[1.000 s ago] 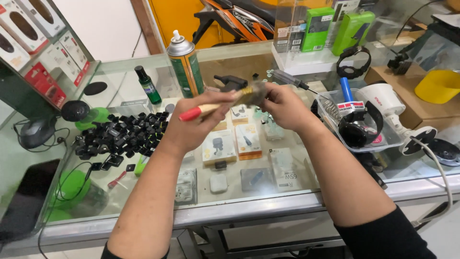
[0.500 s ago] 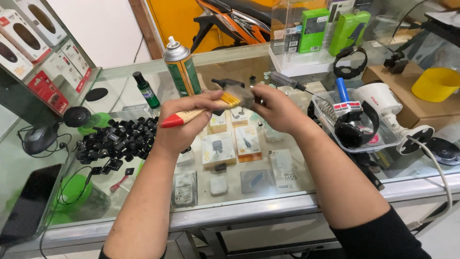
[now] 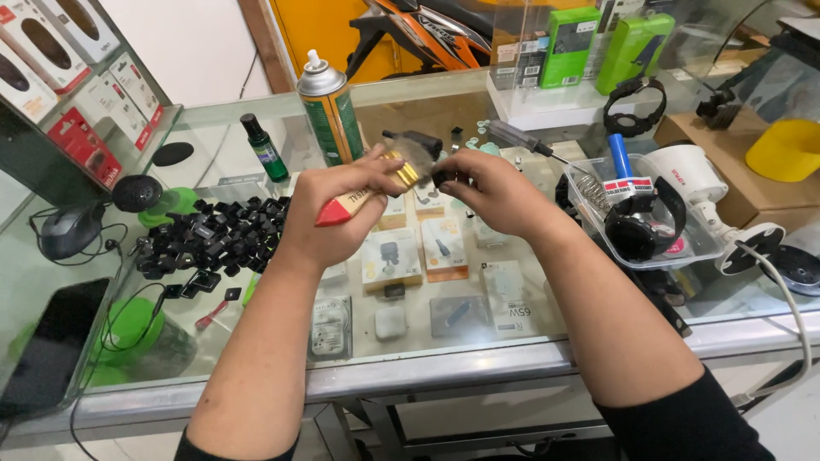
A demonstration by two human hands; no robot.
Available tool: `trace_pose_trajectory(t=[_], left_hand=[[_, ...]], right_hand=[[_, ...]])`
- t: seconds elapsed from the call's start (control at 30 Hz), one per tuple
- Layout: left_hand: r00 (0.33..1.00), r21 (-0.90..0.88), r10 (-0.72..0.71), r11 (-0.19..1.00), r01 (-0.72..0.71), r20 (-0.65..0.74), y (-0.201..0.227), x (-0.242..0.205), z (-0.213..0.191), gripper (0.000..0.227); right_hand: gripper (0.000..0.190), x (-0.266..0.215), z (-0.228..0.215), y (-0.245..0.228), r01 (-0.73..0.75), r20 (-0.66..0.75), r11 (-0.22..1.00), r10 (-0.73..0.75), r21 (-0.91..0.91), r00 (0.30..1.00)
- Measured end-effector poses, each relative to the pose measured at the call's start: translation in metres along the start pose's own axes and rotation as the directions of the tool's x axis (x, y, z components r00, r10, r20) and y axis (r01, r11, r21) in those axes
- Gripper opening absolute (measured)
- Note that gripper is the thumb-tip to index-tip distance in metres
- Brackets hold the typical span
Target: Cleaning individual mechanical keyboard keys with a paintbrush and then gathering them into a container.
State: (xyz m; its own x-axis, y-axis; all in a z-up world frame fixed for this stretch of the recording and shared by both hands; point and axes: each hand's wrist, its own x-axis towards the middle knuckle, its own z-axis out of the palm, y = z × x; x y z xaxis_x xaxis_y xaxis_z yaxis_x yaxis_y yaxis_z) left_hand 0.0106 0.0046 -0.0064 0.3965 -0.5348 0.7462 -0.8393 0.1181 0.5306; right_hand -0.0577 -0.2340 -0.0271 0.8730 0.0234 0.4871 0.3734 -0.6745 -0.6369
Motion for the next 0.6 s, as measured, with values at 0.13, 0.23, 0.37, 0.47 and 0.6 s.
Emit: trace_pose_trajectory(t=[0.13, 0.23, 0.37, 0.47, 0.6], left_hand=[[0.999, -0.105, -0.021, 0.994, 0.025, 0.036, 0.004, 0.001, 0.003, 0.022], [0.999, 0.129, 0.017, 0.991, -0.021, 0.033, 0.001, 0.001, 0.002, 0.022], [0.999, -0.102, -0.042, 0.994, 0.039, -0.028, 0.015, 0.004, 0.008, 0.017], [0.998, 0.024, -0.026, 0.999, 0.027, -0.065, 0.001, 0.002, 0.006, 0.012], [0.998, -0.113, 0.009, 0.993, -0.016, -0.064, 0.014, 0.003, 0.015, 0.012]], right_hand=[[0.006, 0.0, -0.002, 0.011, -0.008, -0.023, 0.999, 0.008, -0.032, 1.0], [0.016, 0.0, -0.007, 0.005, 0.014, -0.048, 0.999, -0.016, -0.047, 0.999], [0.014, 0.002, 0.001, 0.025, -0.04, -0.042, 0.997, 0.037, -0.068, 0.998], [0.023, 0.002, 0.002, 0.026, -0.062, -0.034, 0.998, 0.061, -0.032, 0.998], [0.02, 0.0, 0.0, 0.018, -0.152, -0.048, 0.988, 0.152, -0.001, 0.987]])
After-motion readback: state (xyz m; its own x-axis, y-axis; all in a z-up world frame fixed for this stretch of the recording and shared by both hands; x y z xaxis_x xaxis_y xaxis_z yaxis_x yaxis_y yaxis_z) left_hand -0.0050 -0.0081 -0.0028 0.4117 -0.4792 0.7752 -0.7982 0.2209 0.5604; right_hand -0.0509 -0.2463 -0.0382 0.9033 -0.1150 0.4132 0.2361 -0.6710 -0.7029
